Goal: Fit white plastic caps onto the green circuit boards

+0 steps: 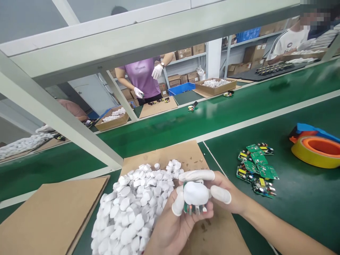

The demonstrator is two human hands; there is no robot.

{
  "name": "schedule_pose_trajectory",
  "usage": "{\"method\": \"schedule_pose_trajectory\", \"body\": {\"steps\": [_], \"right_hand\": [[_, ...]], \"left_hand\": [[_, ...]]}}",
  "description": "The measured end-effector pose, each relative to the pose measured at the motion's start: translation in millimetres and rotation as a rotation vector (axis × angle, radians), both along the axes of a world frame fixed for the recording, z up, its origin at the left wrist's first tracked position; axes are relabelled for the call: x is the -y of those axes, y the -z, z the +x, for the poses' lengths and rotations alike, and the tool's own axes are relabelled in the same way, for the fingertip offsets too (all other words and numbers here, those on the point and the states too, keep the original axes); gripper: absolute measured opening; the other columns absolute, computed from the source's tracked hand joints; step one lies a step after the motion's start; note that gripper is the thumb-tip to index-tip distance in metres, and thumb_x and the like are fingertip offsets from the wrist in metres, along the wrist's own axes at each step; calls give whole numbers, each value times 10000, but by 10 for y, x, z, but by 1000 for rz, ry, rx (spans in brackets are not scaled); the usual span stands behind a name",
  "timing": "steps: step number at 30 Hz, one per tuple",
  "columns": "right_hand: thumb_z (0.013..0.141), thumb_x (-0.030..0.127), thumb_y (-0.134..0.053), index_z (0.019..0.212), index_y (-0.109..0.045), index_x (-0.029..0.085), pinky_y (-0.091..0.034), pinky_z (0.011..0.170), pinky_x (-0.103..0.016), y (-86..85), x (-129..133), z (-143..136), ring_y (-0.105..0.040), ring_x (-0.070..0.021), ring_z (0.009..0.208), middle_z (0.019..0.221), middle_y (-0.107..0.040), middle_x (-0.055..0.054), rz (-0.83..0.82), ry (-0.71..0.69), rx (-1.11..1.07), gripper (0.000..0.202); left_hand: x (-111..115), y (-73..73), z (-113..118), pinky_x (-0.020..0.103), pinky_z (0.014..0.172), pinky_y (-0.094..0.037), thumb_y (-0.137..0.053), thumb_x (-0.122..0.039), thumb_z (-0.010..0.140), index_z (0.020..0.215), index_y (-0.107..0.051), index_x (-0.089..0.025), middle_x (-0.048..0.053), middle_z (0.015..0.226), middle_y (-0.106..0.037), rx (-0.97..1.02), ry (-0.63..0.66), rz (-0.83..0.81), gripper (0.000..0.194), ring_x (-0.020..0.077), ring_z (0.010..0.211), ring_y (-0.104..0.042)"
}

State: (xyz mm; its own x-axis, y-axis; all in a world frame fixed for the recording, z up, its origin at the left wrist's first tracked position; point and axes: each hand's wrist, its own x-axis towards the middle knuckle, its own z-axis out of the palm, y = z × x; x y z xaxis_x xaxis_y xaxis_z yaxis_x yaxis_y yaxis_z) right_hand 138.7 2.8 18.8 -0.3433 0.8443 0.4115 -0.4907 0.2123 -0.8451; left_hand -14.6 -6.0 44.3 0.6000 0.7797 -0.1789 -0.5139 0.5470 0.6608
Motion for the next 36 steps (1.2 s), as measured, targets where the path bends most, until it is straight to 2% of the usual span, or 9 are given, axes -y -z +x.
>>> {"method": "schedule_pose_trajectory", "body": {"steps": [3, 9, 13, 16, 18, 21, 26, 31, 36], "right_hand": [[814, 512, -563, 1119, -640, 224, -407, 989, -448, 8, 9, -12, -536, -278, 1157, 1212, -614, -103, 8, -16, 27, 427], [730, 484, -677, 1052, -660, 215, -487, 896, -426, 54, 46, -6, -613, -262, 1034, 1152, -637, -106, -30, -47, 23, 420], [744, 375, -699, 1044, -655, 228, -567, 692, -349, 44, 52, -22, -673, -207, 834, 1141, -633, -111, -35, -64, -20, 337], [760, 318, -696, 1057, -645, 245, -551, 754, -354, 47, 49, -39, -647, -223, 952, 1133, -636, -100, -27, -40, -42, 310], [771, 341, -683, 1055, -644, 258, -546, 762, -354, 53, 46, -45, -646, -224, 959, 1138, -634, -91, -39, -84, -76, 299], [752, 371, -695, 1028, -652, 251, -557, 678, -334, 55, 43, -41, -675, -189, 795, 1151, -622, -90, -87, -152, -103, 305], [770, 333, -678, 992, -667, 222, -532, 736, -321, 18, 38, -30, -636, -181, 858, 1046, -645, -86, -54, -82, -19, 249], [766, 354, -674, 1032, -665, 225, -537, 564, -234, -9, 35, -41, -618, -176, 829, 1038, -629, -102, -59, -72, 38, 295], [701, 403, -729, 1036, -678, 189, -507, 459, -174, -31, 57, -61, -637, -141, 675, 985, -634, -92, -152, -174, -49, 401]], "left_hand": [[24, -46, 20, 240, 665, -563, -699, -319, 724, 878, -722, -150, 57, 797, -741, 23, 28, 21, 229, 168, 709, -681], [31, -127, 33, 197, 570, -526, -725, -323, 698, 828, -731, -172, 36, 746, -737, -26, 56, 2, 200, 139, 624, -668], [6, -123, -6, 230, 606, -516, -688, -340, 733, 807, -727, -180, 33, 681, -706, -105, 77, 75, 181, 126, 585, -636], [-11, -124, -15, 233, 596, -513, -668, -349, 748, 781, -722, -177, 31, 647, -687, -123, 66, 91, 183, 119, 563, -617], [-15, -130, -8, 223, 590, -521, -657, -325, 763, 800, -722, -171, 40, 688, -701, -110, 61, 63, 171, 122, 593, -627], [-13, -136, 1, 224, 605, -538, -675, -309, 751, 825, -722, -153, 55, 726, -714, -91, 70, 36, 179, 129, 620, -641], [-16, -124, -22, 214, 581, -520, -665, -262, 760, 790, -721, -171, 38, 694, -701, -141, 55, 49, 111, 122, 598, -630], [-17, -104, -31, 252, 645, -513, -705, -317, 714, 707, -711, -185, 8, 635, -668, -161, 21, 98, 132, 119, 593, -606], [-10, -71, -49, 293, 717, -499, -700, -381, 708, 811, -707, -166, 38, 692, -676, -231, 97, 101, 239, 163, 688, -623]]}}
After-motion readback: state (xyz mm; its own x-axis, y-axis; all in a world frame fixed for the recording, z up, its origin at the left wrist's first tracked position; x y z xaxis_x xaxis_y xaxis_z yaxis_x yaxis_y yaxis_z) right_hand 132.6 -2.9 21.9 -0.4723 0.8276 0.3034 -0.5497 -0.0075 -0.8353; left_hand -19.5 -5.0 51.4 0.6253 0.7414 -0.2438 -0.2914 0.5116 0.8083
